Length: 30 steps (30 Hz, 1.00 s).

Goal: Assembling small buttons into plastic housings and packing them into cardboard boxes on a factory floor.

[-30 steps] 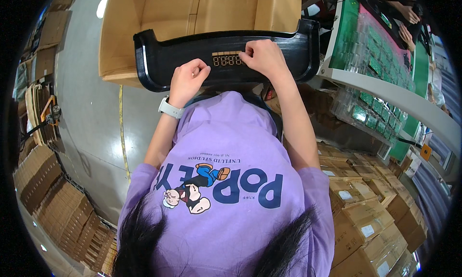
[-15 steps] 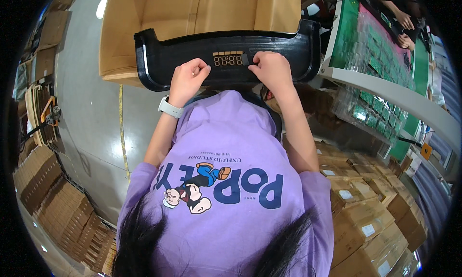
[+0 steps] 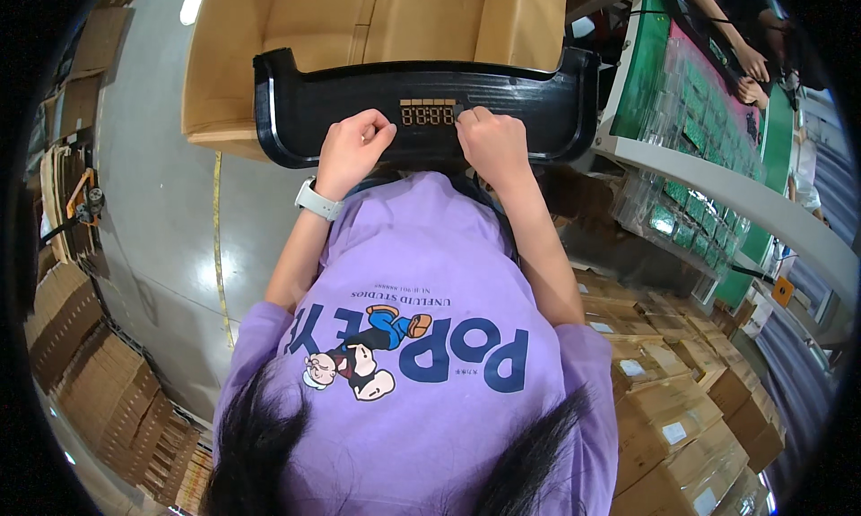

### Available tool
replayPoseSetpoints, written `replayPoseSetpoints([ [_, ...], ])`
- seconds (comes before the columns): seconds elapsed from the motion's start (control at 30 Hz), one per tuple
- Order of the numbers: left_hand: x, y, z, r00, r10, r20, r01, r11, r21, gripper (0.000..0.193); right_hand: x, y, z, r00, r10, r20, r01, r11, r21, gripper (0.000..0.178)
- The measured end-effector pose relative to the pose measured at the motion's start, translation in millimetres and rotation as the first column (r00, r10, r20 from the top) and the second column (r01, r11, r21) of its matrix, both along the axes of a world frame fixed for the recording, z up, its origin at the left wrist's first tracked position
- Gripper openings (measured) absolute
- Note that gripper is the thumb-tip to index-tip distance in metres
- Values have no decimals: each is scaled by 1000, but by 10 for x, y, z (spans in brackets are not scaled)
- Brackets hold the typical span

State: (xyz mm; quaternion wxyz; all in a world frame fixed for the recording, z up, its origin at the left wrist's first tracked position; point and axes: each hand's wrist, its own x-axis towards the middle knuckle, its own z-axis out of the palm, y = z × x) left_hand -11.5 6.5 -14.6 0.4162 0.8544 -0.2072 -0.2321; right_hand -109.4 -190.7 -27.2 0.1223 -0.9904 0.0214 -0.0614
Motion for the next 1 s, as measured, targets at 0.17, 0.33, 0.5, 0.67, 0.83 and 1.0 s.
replayPoseSetpoints([
  [0.17, 2, 1, -6, 1000, -1, -10, 0, 1000, -20, 17, -3, 5, -19, 994, 5, 106, -10, 999, 51, 6],
  [0.33, 3, 7, -6, 1000, -5, -5, 5, 1000, -18, 17, 4, -6, -8, 998, 17, 68, -20, 999, 50, 6],
  [0.5, 2, 4, -15, 1000, -8, -6, 8, 1000, -24, 17, 9, -20, -3, 998, 23, 54, -27, 997, 76, 7],
  [0.67, 15, -8, -18, 1000, -10, -8, 10, 1000, -11, 17, 31, -54, 18, 999, 33, 15, -35, 983, 178, 10],
  [0.83, 40, -3, -17, 1000, -4, -18, 4, 1000, -19, 17, -15, -85, 191, 985, 86, -153, -56, 980, 193, 9],
  [1.0, 51, 13, -29, 1000, -5, -30, 4, 999, -32, 17, -120, -92, 189, 994, 27, -102, 1, 966, 259, 8],
])
